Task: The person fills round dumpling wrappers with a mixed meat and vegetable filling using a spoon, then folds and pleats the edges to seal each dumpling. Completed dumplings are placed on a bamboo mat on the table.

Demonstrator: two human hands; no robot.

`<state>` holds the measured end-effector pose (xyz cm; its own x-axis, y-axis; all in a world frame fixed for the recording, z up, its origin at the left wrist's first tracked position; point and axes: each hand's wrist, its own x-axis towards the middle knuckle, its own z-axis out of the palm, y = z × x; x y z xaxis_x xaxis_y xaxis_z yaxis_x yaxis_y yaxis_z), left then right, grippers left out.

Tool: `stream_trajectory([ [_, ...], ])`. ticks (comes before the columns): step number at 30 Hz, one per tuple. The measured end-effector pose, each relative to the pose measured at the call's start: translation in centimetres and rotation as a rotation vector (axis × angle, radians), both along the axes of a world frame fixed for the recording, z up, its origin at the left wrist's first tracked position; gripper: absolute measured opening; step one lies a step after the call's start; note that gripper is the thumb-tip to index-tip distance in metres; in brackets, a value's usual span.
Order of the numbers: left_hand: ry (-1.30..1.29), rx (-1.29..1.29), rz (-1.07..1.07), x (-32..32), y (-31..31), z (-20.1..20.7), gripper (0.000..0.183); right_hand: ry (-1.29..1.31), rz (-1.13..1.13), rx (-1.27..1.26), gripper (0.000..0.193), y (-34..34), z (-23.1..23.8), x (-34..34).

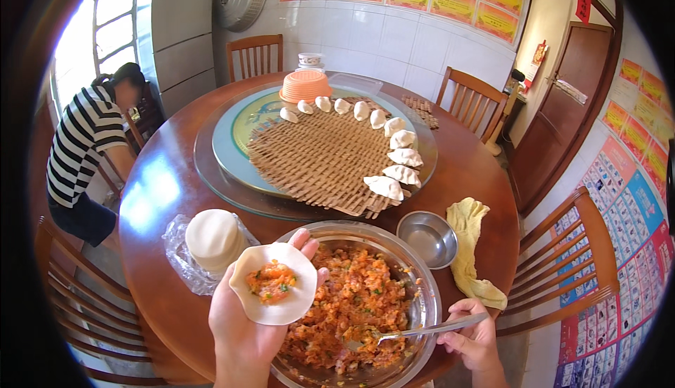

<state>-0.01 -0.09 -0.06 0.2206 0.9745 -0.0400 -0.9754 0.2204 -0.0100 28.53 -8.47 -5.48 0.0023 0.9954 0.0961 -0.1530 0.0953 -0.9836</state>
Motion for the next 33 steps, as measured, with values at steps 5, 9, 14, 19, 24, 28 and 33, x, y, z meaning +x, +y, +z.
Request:
stream_trajectory([
  [5,-0.068,-0.018,-0.058,0.3,-0.1,0.0,0.044,-0.496,-0.169,0.14,0.024,2.8,0.2,3.7],
  [9,0.027,0.009,-0.102,1.1,-0.2,-0.3,0.04,-1.136,-0.207,0.543,0.026,8.1,1.4,5.4],
  [14,0.121,-0.039,-0.182,2.0,0.0,-0.6,0.045,-1.438,0.122,0.507,0.032,11.3,2.7,4.6],
  [19,0.109,-0.055,-0.166,2.2,-0.1,-0.5,0.047,-1.42,0.105,0.507,0.035,10.9,5.4,2.8],
  [24,0.189,0.005,-0.14,3.5,-1.1,0.0,0.046,-1.277,0.079,0.871,0.042,6.4,7.2,-1.6],
  [28,0.315,-0.011,-0.144,4.0,-1.6,0.6,0.045,-1.22,0.302,1.18,0.03,3.5,6.7,-6.4],
  [33,0.22,0.023,-0.172,3.5,-1.7,1.0,0.045,-1.221,0.167,1.222,0.027,4.1,6.0,-8.2],
])
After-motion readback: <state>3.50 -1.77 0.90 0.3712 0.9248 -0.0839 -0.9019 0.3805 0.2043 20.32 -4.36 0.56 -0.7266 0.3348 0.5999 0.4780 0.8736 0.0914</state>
